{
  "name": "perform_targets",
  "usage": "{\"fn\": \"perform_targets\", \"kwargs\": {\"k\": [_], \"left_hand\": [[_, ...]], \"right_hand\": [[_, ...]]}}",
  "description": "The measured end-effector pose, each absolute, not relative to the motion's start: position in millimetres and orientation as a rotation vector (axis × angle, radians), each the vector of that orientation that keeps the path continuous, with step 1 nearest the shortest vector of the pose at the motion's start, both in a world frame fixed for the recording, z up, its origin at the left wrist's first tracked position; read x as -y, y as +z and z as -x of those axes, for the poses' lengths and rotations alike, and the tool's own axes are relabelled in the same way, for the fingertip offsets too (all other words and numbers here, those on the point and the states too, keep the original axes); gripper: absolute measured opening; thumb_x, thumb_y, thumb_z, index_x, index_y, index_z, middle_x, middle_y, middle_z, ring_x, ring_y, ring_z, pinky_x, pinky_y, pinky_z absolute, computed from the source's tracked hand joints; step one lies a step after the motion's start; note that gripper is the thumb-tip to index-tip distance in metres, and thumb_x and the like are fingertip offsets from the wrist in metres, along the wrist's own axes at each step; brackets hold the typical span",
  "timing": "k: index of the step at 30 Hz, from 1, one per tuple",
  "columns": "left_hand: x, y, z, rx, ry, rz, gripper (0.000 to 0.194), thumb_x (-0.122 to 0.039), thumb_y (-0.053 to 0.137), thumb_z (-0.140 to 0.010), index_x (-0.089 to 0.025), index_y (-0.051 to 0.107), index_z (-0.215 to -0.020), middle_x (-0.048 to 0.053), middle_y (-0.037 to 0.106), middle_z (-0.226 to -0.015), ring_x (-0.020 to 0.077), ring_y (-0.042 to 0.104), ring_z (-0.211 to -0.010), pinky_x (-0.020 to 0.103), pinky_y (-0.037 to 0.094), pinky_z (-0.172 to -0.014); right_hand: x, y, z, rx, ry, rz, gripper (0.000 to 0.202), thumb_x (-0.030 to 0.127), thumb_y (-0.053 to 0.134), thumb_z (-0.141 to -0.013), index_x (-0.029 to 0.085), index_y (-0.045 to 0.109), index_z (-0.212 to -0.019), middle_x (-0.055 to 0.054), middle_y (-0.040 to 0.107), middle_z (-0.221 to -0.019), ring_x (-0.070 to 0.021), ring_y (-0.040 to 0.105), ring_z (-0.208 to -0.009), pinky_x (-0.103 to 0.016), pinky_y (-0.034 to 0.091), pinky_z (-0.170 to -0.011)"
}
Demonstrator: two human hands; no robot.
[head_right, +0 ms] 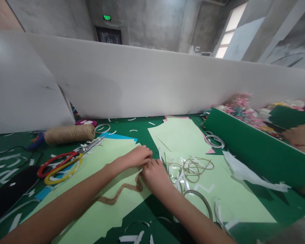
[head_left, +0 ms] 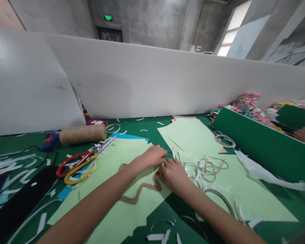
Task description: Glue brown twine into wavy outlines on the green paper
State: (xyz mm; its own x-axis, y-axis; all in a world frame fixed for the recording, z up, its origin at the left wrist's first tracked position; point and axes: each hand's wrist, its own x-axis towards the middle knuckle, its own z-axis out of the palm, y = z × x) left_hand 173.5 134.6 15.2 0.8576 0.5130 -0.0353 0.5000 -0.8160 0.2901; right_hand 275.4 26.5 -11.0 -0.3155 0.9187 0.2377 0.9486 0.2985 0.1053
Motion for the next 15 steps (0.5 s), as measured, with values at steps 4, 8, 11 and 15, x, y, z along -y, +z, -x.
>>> {"fn": "perform_targets", "kwargs": {"k": [4, 8, 11, 15], "left_hand": [[-132.5, 16.9, -172.3, -0.966, 0.165, -2.581, 0.013, -0.012, 0.049, -0.082, -0.018, 0.057, -0.073, 0.002, 0.06, -0.07, 0.0191, 0.054, -0.078, 0.031, 0.039, -0.074], [-148.6, 13.1, -167.6, -1.166, 0.284, -2.289, 0.011, -0.022, 0.052, -0.088, -0.015, 0.059, -0.084, 0.001, 0.06, -0.078, 0.0152, 0.056, -0.074, 0.032, 0.046, -0.072], [-166.9, 11.0, -166.3, -1.242, 0.391, -2.028, 0.02, -0.031, 0.054, -0.09, -0.013, 0.059, -0.096, 0.004, 0.061, -0.095, 0.0153, 0.058, -0.084, 0.034, 0.05, -0.077], [-191.8, 14.2, -163.5, -1.235, 0.555, -1.598, 0.026, -0.032, 0.054, -0.091, -0.013, 0.057, -0.108, 0.006, 0.06, -0.103, 0.0162, 0.06, -0.087, 0.035, 0.053, -0.075]], "right_hand": [[-20.0, -7.5, -270.1, 2.519, -0.266, 1.86, 0.023, 0.013, 0.047, -0.087, 0.007, 0.067, -0.094, -0.011, 0.066, -0.071, -0.02, 0.058, -0.07, -0.032, 0.028, -0.063], [-17.1, -5.6, -270.1, 2.583, -0.241, 1.884, 0.037, 0.009, 0.046, -0.085, 0.003, 0.058, -0.119, -0.013, 0.067, -0.072, -0.0208, 0.061, -0.068, -0.032, 0.03, -0.06], [-17.7, -4.0, -270.9, 2.627, -0.216, 1.887, 0.037, 0.006, 0.046, -0.082, 0.004, 0.059, -0.117, -0.014, 0.067, -0.074, -0.0211, 0.062, -0.069, -0.031, 0.032, -0.06], [-18.5, -2.1, -270.9, 2.632, -0.185, 1.899, 0.04, 0.006, 0.046, -0.081, 0.003, 0.057, -0.119, -0.013, 0.067, -0.073, -0.0216, 0.062, -0.07, -0.031, 0.032, -0.059]]}}
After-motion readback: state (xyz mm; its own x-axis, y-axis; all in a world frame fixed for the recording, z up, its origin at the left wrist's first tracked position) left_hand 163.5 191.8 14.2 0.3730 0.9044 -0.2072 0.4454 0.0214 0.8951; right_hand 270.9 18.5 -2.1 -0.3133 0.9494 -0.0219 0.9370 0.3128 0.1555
